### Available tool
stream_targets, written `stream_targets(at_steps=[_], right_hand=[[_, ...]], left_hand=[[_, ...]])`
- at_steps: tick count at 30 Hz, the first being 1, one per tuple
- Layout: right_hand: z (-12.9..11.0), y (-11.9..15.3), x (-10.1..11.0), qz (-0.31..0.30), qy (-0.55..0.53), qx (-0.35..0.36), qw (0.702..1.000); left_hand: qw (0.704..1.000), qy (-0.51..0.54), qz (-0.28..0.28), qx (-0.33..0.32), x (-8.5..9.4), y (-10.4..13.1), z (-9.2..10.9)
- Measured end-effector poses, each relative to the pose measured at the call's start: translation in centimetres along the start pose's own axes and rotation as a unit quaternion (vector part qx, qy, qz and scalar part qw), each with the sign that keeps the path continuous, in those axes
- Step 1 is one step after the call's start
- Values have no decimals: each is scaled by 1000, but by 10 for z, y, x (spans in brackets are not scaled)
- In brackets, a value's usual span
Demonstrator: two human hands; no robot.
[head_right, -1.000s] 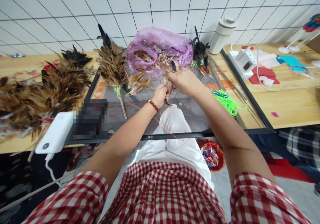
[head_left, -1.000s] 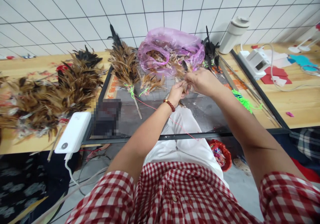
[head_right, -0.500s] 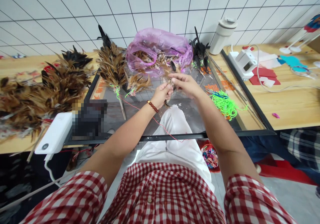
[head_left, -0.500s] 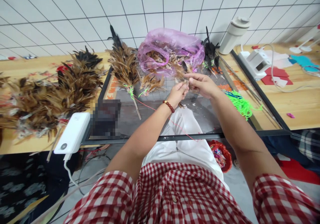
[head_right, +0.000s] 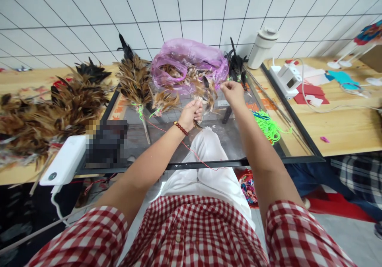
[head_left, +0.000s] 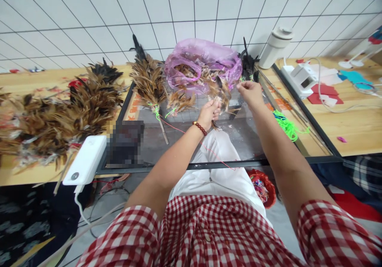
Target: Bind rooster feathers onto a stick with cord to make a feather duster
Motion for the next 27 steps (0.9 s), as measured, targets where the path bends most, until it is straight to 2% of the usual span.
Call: stream_targets(at_steps=[3,8,10,13,16,19,23,27], right_hand=[[12,-17,4,-15,184,0,983],[19,-20,-18,-30,265,-41,963],[12,-17,-25,-27,255,-34,966],[-12,1,-27,-17,163,30,986],[-40,39,-26,-29,78,112,990],[-58,78,-31,-63,77,192,976],[-57,100,-48,-118,116,256,952],[-39,92,-55,-139,110,229,957]], left_hand=[[999,38,12,4,2,0,1],[999,45,15,4,0,2,3],[999,48,22,-1,0,3,3],[996,66,50,-21,4,0,3],[991,89,84,-46,10,-5,3],[986,124,100,-49,14,-9,1],[980,174,91,-36,13,-9,2],[979,180,89,-39,12,-9,5]])
Point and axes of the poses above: each hand's wrist, its own y-axis away from the middle knuckle, its own x-axis out of the back of the hand, z = x × y, the point moved 8 cm from there along -y, towards the middle knuckle, and after that the axes turned 6 degrees about -y, right-handed, at the moved point
